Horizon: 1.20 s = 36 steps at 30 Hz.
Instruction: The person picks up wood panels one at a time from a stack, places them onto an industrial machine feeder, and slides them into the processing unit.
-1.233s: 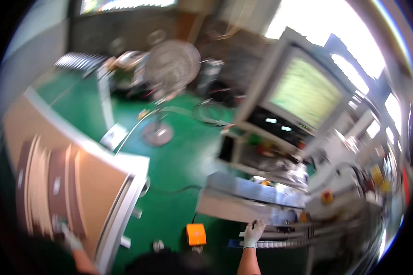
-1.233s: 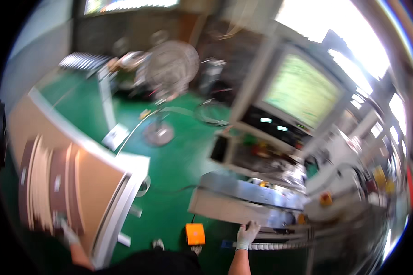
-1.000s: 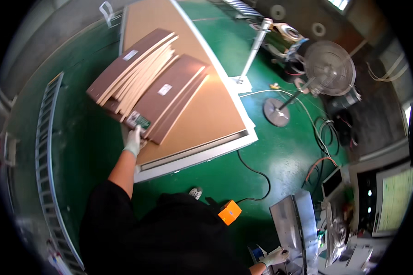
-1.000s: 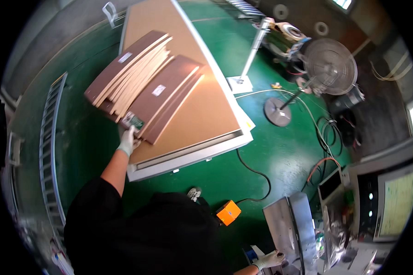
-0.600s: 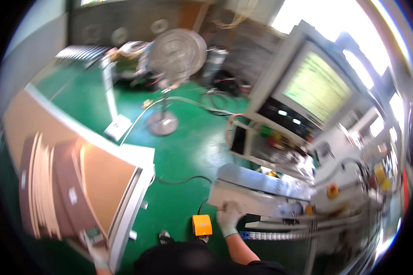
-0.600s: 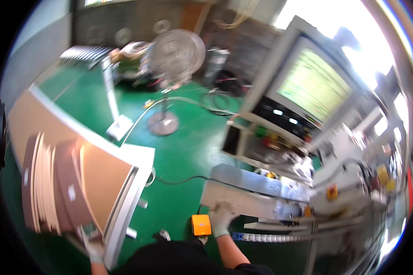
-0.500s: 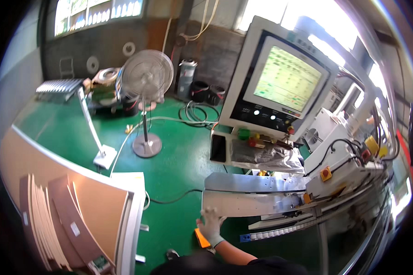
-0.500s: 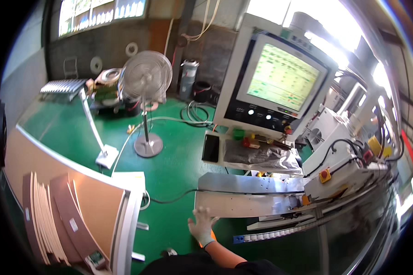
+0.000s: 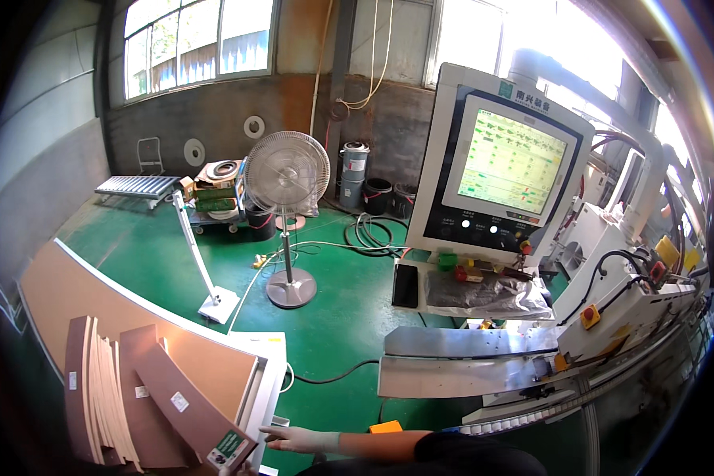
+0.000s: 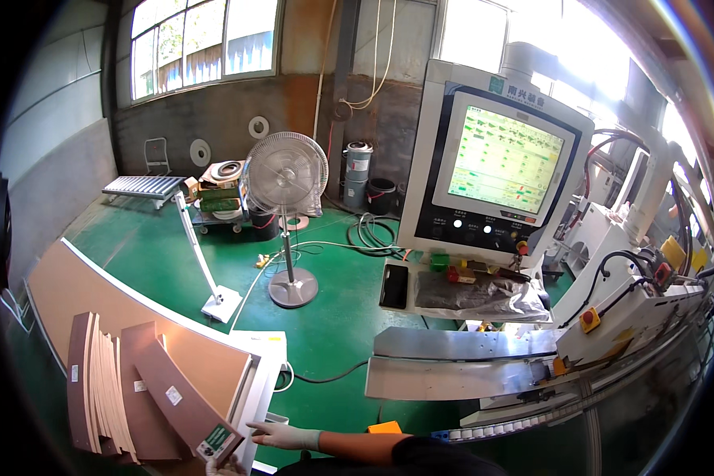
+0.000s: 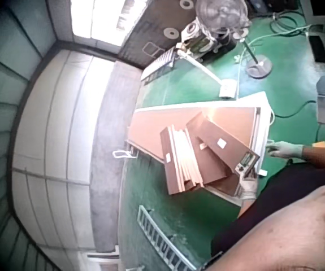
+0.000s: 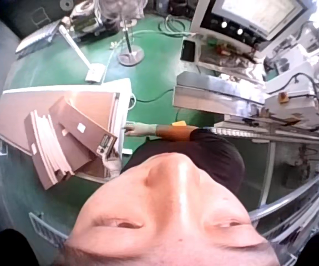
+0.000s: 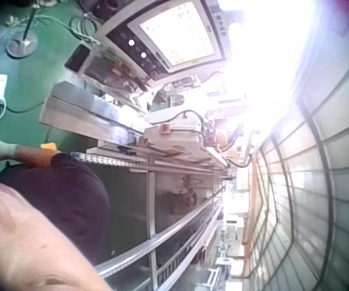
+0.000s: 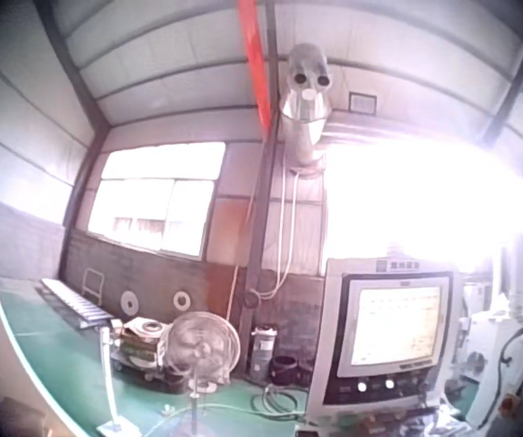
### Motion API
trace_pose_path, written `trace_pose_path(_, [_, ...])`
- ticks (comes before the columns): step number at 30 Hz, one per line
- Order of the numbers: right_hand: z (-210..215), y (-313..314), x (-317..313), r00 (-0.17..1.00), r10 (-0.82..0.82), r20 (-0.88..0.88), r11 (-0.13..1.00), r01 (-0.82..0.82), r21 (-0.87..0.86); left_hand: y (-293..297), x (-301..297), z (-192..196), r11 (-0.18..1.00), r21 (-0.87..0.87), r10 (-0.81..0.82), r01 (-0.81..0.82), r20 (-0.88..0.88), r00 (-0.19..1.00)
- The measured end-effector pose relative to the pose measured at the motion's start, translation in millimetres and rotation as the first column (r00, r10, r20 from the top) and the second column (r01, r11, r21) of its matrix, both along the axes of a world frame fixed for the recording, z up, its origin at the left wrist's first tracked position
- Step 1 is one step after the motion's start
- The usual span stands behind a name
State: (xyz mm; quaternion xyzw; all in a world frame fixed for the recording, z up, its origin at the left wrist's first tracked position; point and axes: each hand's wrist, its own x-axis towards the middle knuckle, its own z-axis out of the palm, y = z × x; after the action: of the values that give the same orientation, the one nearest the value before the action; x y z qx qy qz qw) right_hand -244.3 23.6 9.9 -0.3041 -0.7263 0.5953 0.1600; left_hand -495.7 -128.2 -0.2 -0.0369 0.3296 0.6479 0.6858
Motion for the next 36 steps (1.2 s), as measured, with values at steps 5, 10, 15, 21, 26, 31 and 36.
trace_pose_path(5, [17, 15, -36, 0.986, -0.080, -0.143, 0.867, -0.002, -0.499, 13, 47, 20, 0.904, 0.285, -0.188, 0.318, -0.403, 0.896])
trace_pose_path(10, [26, 21, -27, 0.984, -0.055, -0.168, 0.912, -0.019, -0.409, 14, 59, 12, 0.980, 0.125, -0.130, 0.152, -0.169, 0.977])
trace_pose_path(15, [54, 25, 10, 0.976, -0.076, -0.203, 0.975, 0.030, -0.221, 64, 38, 21, 0.982, 0.190, 0.033, 0.002, -0.183, 0.983])
trace_pose_path(21, [93, 40, 114, 0.988, -0.132, -0.077, 0.974, 0.115, -0.197, 167, 44, 54, 0.913, 0.370, 0.225, -0.174, -0.101, 0.969])
trace_pose_path(26, [76, 5, 245, 0.777, -0.620, -0.109, 0.755, 0.552, -0.354, 226, 78, 49, 0.948, 0.310, -0.027, 0.069, -0.136, 0.990])
trace_pose_path(31, [42, -103, 297, 0.240, -0.894, -0.379, 0.442, 0.332, -0.833, 217, 202, 31, 0.947, 0.237, -0.222, 0.216, 0.001, 0.975])
trace_pose_path(36, [20, -186, 361, 0.013, -0.996, -0.090, 0.077, 0.636, -0.768, 163, 268, 22, 0.882, 0.113, -0.458, 0.457, -0.017, 0.889])
